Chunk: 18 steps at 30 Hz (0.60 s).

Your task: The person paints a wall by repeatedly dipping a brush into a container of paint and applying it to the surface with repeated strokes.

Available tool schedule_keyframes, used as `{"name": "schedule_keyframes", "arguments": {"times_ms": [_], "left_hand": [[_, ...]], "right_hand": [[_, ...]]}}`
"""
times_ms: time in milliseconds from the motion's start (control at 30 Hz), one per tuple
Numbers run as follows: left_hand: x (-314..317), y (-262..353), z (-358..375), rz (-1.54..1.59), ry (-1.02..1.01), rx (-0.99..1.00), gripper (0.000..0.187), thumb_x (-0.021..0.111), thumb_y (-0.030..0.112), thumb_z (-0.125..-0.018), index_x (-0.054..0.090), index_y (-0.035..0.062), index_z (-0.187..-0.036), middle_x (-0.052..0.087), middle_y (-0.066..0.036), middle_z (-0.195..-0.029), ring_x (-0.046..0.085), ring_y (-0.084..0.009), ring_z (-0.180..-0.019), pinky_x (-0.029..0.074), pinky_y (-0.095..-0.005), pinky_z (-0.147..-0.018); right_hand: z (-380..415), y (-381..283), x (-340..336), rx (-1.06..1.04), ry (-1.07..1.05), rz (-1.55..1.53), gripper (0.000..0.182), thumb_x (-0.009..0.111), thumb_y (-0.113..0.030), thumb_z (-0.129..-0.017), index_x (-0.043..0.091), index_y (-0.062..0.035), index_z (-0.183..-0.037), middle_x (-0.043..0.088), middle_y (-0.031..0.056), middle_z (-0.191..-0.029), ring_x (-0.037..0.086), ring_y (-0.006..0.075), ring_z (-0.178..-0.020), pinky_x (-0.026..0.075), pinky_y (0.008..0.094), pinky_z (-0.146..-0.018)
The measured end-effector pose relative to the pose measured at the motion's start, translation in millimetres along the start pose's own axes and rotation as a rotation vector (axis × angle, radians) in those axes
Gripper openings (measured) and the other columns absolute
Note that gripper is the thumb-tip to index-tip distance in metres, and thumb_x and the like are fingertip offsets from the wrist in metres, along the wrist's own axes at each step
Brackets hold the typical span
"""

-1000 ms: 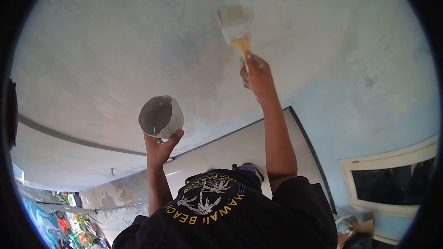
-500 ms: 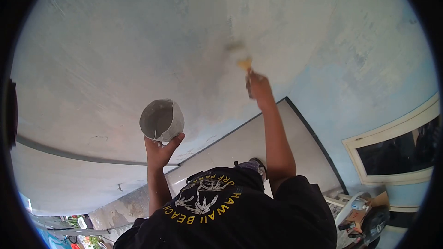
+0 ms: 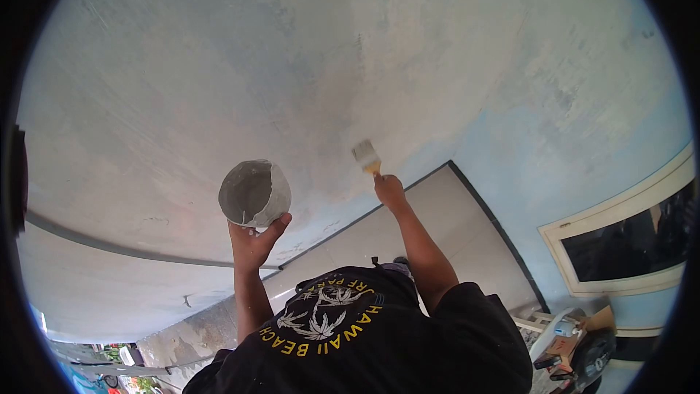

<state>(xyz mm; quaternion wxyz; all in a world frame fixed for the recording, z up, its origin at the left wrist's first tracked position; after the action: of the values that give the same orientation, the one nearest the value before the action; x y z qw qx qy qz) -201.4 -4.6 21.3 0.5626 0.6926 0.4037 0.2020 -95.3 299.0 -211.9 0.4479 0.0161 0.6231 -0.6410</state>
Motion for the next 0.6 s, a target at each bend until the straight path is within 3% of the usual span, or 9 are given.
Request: {"name": "schedule_keyframes", "arguments": {"times_ms": [67, 133, 167, 267, 300, 400, 467, 600], "left_hand": [[4, 5, -2, 0.027, -0.004, 0.003, 0.079, 0.084, 0.01, -0.068, 0.035, 0.0044, -0.129, 0.054, -0.012, -0.12, 0.054, -0.0207, -0.112, 0.046, -0.0355, -0.093], [9, 8, -4, 0.032, 0.004, 0.014, 0.079, 0.084, 0.01, -0.068, 0.035, 0.0044, -0.129, 0.054, -0.012, -0.119, 0.054, -0.0206, -0.112, 0.046, -0.0355, -0.093], [12, 9, -6, 0.036, 0.011, 0.029, 0.079, 0.084, 0.011, -0.068, 0.035, 0.0044, -0.129, 0.054, -0.012, -0.119, 0.054, -0.0205, -0.112, 0.046, -0.0354, -0.093], [20, 6, -10, 0.016, 0.004, 0.018, 0.079, 0.085, 0.011, -0.068, 0.035, 0.0046, -0.129, 0.053, -0.012, -0.119, 0.054, -0.0206, -0.111, 0.046, -0.0356, -0.093], [22, 6, -10, 0.017, 0.005, 0.012, 0.079, 0.085, 0.011, -0.068, 0.035, 0.0046, -0.129, 0.053, -0.012, -0.119, 0.054, -0.0206, -0.111, 0.046, -0.0356, -0.093], [30, 9, -12, -0.002, -0.009, 0.025, 0.078, 0.084, 0.01, -0.068, 0.035, 0.0047, -0.129, 0.053, -0.012, -0.12, 0.054, -0.0206, -0.112, 0.046, -0.036, -0.093], [33, 11, -11, 0.01, 0.007, 0.023, 0.078, 0.084, 0.01, -0.068, 0.035, 0.0046, -0.129, 0.053, -0.012, -0.12, 0.054, -0.0207, -0.111, 0.046, -0.0362, -0.094], [39, 9, -10, 0.015, 0.063, 0.02, 0.078, 0.084, 0.01, -0.068, 0.035, 0.0045, -0.129, 0.054, -0.012, -0.119, 0.055, -0.0207, -0.111, 0.046, -0.0364, -0.094]], "right_hand": [[-1, 7, -7, 0.084, -0.099, -0.073, 0.048, 0.05, -0.04, -0.098, 0.064, 0.0013, -0.079, 0.064, 0.0176, -0.069, 0.063, 0.0303, -0.063, 0.049, 0.0421, -0.063], [15, -59, -55, 0.072, -0.112, -0.34, 0.047, 0.052, -0.04, -0.098, 0.061, -0.0013, -0.073, 0.059, 0.0088, -0.062, 0.054, 0.0186, -0.051, 0.044, 0.0342, -0.049], [27, -99, -81, -0.002, -0.075, -0.44, 0.044, 0.052, -0.04, -0.098, 0.057, -0.0058, -0.07, 0.052, 0.0015, -0.059, 0.042, 0.0096, -0.046, 0.035, 0.027, -0.042], [55, -178, -144, -0.254, -0.099, -0.806, 0.033, 0.049, -0.033, -0.102, 0.053, -0.0101, -0.078, 0.04, -0.0067, -0.056, 0.033, 0.0026, -0.046, 0.026, 0.0216, -0.042], [57, -193, -156, -0.361, -0.079, -0.834, 0.034, 0.048, -0.035, -0.102, 0.052, -0.0107, -0.079, 0.038, -0.0068, -0.056, 0.031, 0.002, -0.046, 0.025, 0.0209, -0.042], [55, -213, -168, -0.422, -0.071, -0.848, 0.035, 0.046, -0.036, -0.103, 0.052, -0.011, -0.08, 0.038, -0.0067, -0.056, 0.032, 0.0023, -0.046, 0.026, 0.0206, -0.042], [30, -188, -142, -0.309, -0.11, -0.781, 0.035, 0.047, -0.037, -0.102, 0.053, -0.011, -0.081, 0.041, -0.0058, -0.057, 0.033, 0.0033, -0.046, 0.028, 0.0213, -0.043], [-11, -77, -44, -0.054, -0.25, -0.616, 0.041, 0.047, -0.044, -0.101, 0.056, -0.0081, -0.083, 0.047, -0.002, -0.058, 0.039, 0.007, -0.042, 0.034, 0.0258, -0.04]]}}
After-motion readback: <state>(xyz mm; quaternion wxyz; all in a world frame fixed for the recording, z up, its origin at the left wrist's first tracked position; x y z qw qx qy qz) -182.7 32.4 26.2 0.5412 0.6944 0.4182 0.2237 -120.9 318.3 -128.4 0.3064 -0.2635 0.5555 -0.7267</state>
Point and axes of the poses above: each hand's wrist, its own z-axis away from the middle knuckle, its own x-axis out of the palm, y = z × x, the point moved 2 cm from there along -z, towards the middle knuckle
